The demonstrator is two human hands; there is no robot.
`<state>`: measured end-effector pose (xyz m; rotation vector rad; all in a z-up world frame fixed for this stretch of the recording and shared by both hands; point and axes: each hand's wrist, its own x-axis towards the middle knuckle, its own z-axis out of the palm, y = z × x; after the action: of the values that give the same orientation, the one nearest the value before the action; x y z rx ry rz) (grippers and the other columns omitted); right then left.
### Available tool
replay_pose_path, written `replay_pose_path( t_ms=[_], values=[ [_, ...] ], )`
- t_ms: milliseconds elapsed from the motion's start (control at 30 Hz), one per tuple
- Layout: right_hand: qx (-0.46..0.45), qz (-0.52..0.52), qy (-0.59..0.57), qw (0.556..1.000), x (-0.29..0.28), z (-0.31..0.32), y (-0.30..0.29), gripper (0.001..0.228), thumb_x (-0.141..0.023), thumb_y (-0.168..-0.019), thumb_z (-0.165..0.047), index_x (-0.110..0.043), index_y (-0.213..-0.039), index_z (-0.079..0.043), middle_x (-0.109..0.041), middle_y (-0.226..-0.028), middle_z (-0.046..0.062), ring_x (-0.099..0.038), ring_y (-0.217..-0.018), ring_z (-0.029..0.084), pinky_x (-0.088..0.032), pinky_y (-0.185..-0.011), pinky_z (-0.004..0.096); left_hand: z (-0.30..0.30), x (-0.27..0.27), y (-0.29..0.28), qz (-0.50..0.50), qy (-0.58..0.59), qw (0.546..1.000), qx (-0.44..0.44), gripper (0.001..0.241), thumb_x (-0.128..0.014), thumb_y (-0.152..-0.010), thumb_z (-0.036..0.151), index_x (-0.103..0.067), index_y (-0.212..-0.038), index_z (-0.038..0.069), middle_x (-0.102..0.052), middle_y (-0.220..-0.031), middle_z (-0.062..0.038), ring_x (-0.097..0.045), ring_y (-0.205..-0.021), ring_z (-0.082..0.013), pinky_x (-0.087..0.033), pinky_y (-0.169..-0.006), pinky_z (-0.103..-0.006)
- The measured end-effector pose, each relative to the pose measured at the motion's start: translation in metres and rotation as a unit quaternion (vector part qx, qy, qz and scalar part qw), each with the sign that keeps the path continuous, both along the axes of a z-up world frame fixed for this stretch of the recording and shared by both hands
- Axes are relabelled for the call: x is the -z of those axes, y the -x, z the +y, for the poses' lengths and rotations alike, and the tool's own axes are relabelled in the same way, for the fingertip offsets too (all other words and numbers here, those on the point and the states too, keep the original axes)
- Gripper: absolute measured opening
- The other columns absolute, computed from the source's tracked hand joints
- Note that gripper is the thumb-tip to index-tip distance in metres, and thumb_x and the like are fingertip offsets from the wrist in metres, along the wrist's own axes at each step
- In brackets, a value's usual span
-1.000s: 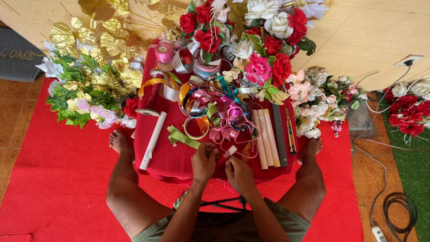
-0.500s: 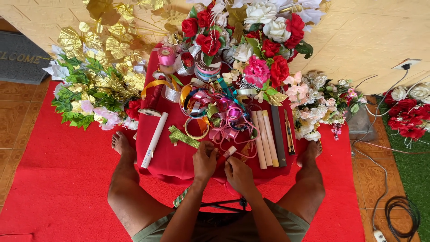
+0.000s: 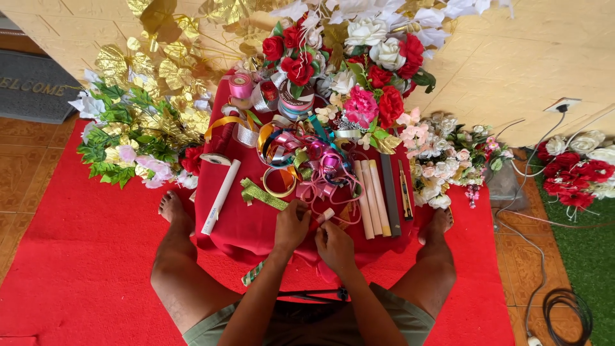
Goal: The person sits on a red carpet and wraps a small cylindrical object with a red ribbon. They secure the ribbon with a small piece of tape and continue to adjust the wrapping.
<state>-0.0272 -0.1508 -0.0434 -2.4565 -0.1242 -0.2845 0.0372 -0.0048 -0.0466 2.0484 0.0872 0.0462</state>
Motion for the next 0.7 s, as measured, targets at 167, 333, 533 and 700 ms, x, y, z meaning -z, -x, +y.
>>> replay_pose_path(
  t_ms=[167, 333, 533, 700],
  values=[
    [0.006, 0.002, -0.019, 1.0, -0.002, 0.002, 0.0, 0.021, -0.059, -0.1, -0.023, -0.064, -0.083, -0.012, -0.06, -0.061, 0.008, -0.066, -0.057, 0.027, -0.053, -0.05, 0.035, 0.003, -0.003, -0.005, 0.0, -0.017, 0.998, 0.052, 0.018, -0.074, -0.088, 0.017, -0.07, -0.104, 0.013, -0.08, -0.094, -0.011, -0.078, -0.088, -0.031, -0.063, -0.076, -0.0421],
    [-0.003, 0.003, -0.018, 1.0, -0.003, 0.001, 0.0, 0.022, -0.06, -0.1, -0.023, -0.065, -0.083, -0.01, -0.06, -0.061, 0.009, -0.066, -0.057, 0.026, -0.052, -0.05, 0.034, 0.008, -0.018, -0.001, -0.024, -0.023, 0.996, 0.077, 0.021, -0.076, -0.087, 0.015, -0.071, -0.107, 0.01, -0.078, -0.099, -0.014, -0.077, -0.092, -0.0348, -0.064, -0.076, -0.0425],
    [-0.022, 0.022, -0.081, 0.996, -0.009, -0.006, 0.004, 0.029, -0.066, -0.1, -0.032, -0.065, -0.083, -0.009, -0.064, -0.064, 0.011, -0.066, -0.055, 0.024, -0.053, -0.048, 0.032, 0.032, -0.102, 0.072, -0.118, -0.146, 0.98, 0.071, 0.02, -0.071, -0.091, 0.022, -0.071, -0.111, 0.016, -0.071, -0.106, -0.008, -0.076, -0.091, -0.0359, -0.065, -0.071, -0.0476],
    [-0.046, -0.049, -0.012, 0.998, 0.0, -0.005, 0.004, 0.027, -0.07, -0.099, -0.031, -0.052, -0.092, -0.012, -0.052, -0.073, 0.002, -0.05, -0.054, 0.018, -0.039, -0.049, 0.036, 0.052, -0.048, 0.104, -0.284, -0.301, 0.899, 0.143, 0.039, -0.08, -0.089, 0.027, -0.07, -0.123, 0.012, -0.068, -0.126, -0.008, -0.06, -0.125, -0.0301, -0.053, -0.098, -0.0472]
  ],
)
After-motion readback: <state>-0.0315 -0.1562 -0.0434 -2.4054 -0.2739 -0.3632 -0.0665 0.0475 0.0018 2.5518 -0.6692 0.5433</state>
